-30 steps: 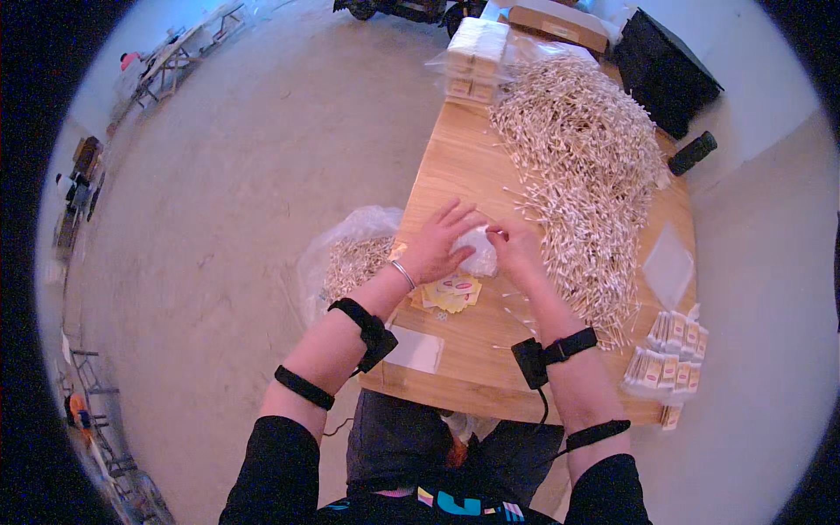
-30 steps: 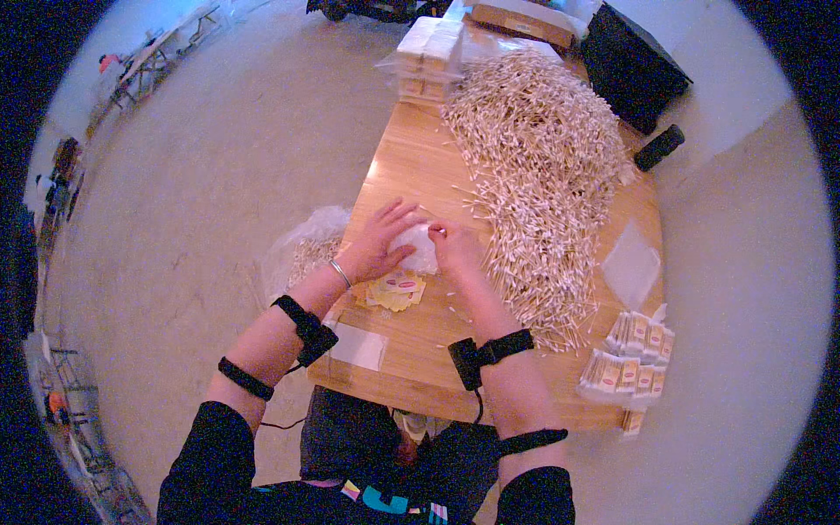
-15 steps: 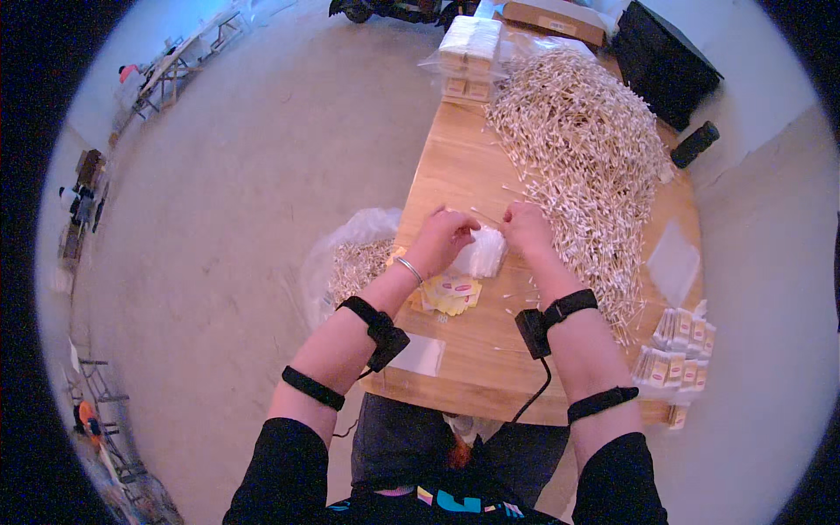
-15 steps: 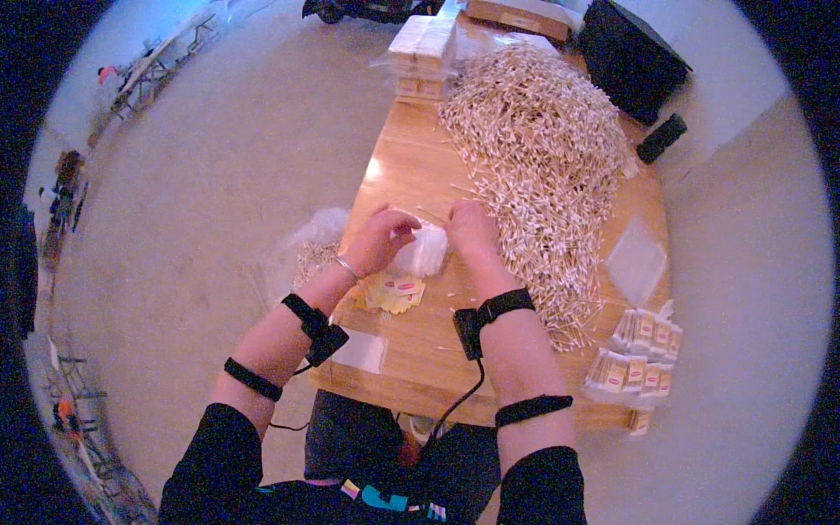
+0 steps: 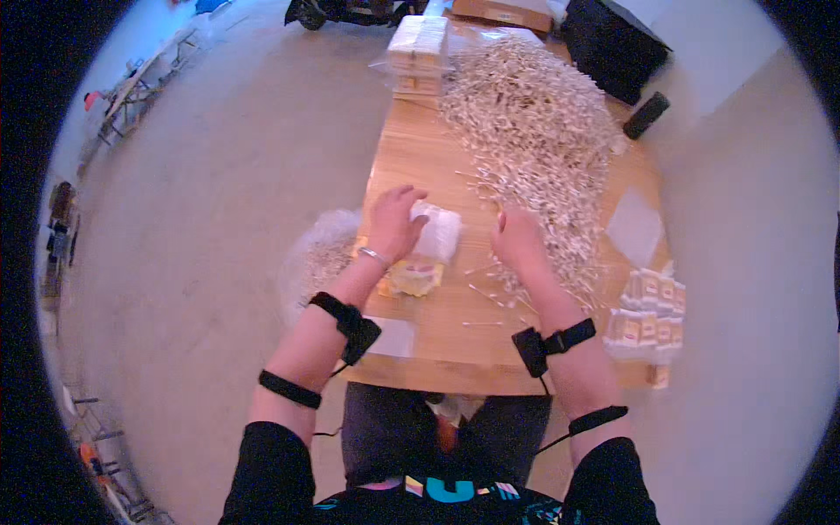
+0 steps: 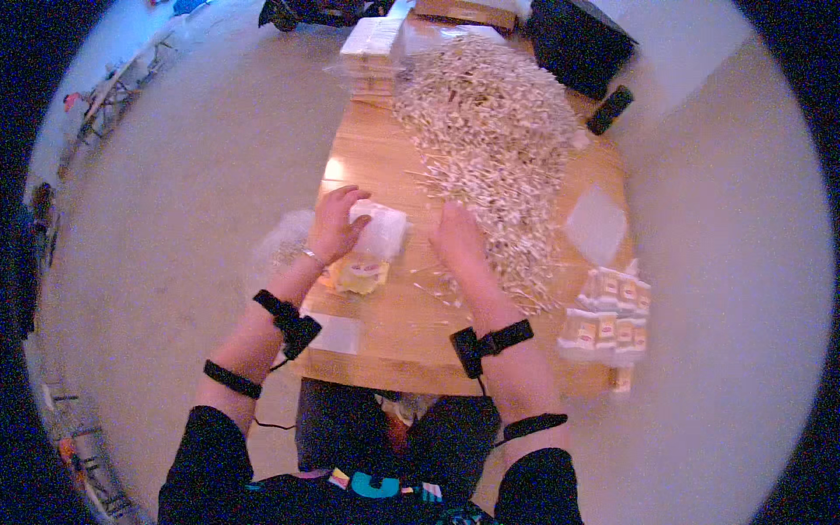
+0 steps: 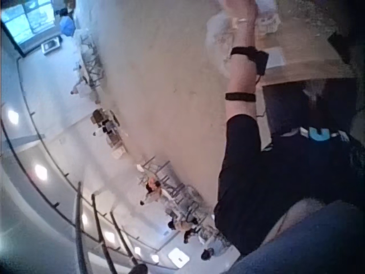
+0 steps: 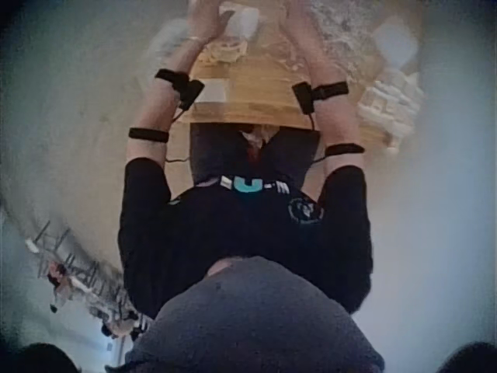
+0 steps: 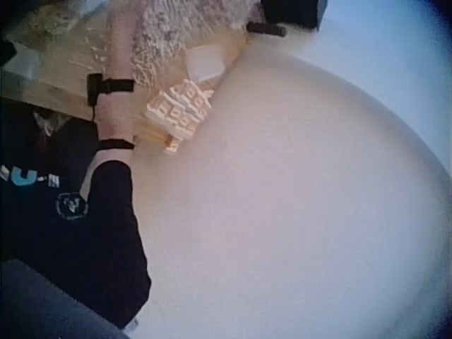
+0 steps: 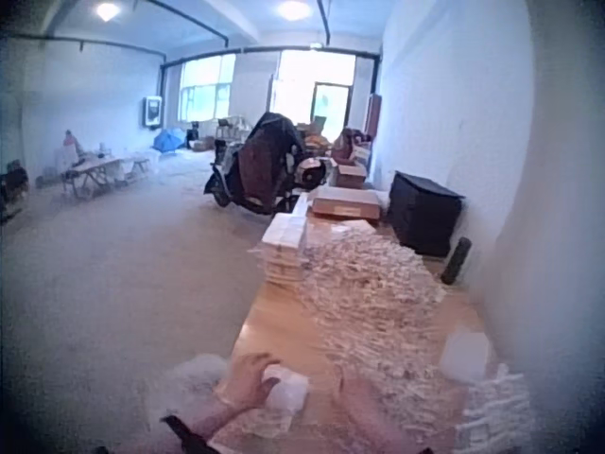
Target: The person is counting and packaging individual cotton swabs into small plastic bags.
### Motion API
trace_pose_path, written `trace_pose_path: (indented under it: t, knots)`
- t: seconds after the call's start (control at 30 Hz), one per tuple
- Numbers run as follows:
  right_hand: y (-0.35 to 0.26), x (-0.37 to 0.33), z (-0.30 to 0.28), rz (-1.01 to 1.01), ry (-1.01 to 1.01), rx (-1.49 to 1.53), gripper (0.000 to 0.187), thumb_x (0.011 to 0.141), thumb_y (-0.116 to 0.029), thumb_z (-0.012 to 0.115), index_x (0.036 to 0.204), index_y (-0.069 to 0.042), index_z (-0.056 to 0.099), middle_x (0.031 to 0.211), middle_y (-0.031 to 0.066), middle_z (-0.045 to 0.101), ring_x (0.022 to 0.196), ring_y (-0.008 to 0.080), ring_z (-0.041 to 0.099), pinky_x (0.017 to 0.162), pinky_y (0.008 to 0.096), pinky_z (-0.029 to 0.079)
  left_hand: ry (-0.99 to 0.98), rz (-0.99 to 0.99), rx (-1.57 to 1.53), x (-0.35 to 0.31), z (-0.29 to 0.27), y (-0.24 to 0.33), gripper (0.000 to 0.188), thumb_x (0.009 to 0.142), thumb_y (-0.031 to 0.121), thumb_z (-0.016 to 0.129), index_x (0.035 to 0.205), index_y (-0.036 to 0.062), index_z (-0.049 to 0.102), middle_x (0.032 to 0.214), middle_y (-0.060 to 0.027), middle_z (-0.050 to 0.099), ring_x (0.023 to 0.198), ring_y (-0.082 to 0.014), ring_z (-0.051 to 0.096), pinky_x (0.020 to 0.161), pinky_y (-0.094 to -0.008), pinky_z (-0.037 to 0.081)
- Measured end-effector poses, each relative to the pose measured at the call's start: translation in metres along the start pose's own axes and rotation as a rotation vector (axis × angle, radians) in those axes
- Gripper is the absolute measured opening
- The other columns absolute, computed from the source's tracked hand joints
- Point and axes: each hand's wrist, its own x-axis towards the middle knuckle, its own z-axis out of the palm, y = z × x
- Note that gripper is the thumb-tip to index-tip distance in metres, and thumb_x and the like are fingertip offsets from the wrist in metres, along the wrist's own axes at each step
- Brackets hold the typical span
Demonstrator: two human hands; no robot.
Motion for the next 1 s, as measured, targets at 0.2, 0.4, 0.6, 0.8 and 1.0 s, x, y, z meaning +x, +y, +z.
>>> trace_pose_path:
  t: [0.2, 0.4, 0.6, 0.8, 1.0]
  knots:
    - [0.055, -0.085, 0.055, -0.138, 0.245, 0.076, 0.015, 0.073, -0.006, 0.055, 0.087, -0.003, 0.056, 0.083, 0.0168, 0.058, 0.083, 0.0339, 0.057, 0.071, 0.0423, 0.045, -0.185, 0.101, -0.136, -0.045, 0.003, 0.033, 0.034, 0.072, 0.008, 0.065, 0.105, 0.0079, 0.057, 0.115, -0.0151, 0.054, 0.11, -0.0337, 0.047, 0.095, -0.041, 0.039]
    - [0.089, -0.122, 0.076, -0.184, 0.317, 0.069, 0.02, 0.073, -0.004, 0.055, 0.092, -0.006, 0.057, 0.098, 0.0138, 0.054, 0.098, 0.0327, 0.05, 0.086, 0.0417, 0.039, -0.207, 0.336, -0.115, -0.119, 0.052, 0.077, 0.044, 0.071, 0.005, 0.062, 0.114, 0.0023, 0.051, 0.122, -0.0195, 0.048, 0.117, -0.0364, 0.043, 0.1, -0.0419, 0.035]
    - [0.091, -0.145, 0.078, -0.3, 0.572, 0.162, 0.032, 0.071, -0.002, 0.054, 0.103, -0.006, 0.057, 0.106, 0.0154, 0.049, 0.102, 0.0327, 0.046, 0.092, 0.0429, 0.036, -0.166, 0.255, -0.204, -0.143, 0.095, 0.09, 0.046, 0.072, 0.003, 0.061, 0.117, 0.0012, 0.049, 0.13, -0.019, 0.043, 0.125, -0.0374, 0.034, 0.104, -0.0418, 0.031]
    - [0.143, -0.145, 0.051, 0.123, 0.638, 0.122, 0.032, 0.073, -0.003, 0.053, 0.105, -0.006, 0.057, 0.111, 0.0154, 0.049, 0.106, 0.0325, 0.045, 0.094, 0.0411, 0.035, -0.049, 0.187, -0.225, -0.139, 0.093, 0.103, 0.042, 0.073, 0.004, 0.062, 0.113, 0.0015, 0.051, 0.128, -0.017, 0.046, 0.124, -0.0363, 0.037, 0.102, -0.042, 0.034]
    - [0.059, -0.146, 0.012, 0.01, 0.05, 0.669, 0.023, 0.08, -0.014, 0.06, 0.099, -0.001, 0.063, 0.093, 0.0109, 0.065, 0.088, 0.0184, 0.06, 0.082, 0.0309, 0.047, -0.048, 0.126, -0.207, -0.139, 0.107, 0.098, 0.038, 0.078, 0.012, 0.06, 0.113, 0.0013, 0.052, 0.126, -0.0171, 0.047, 0.123, -0.033, 0.038, 0.101, -0.0401, 0.034]
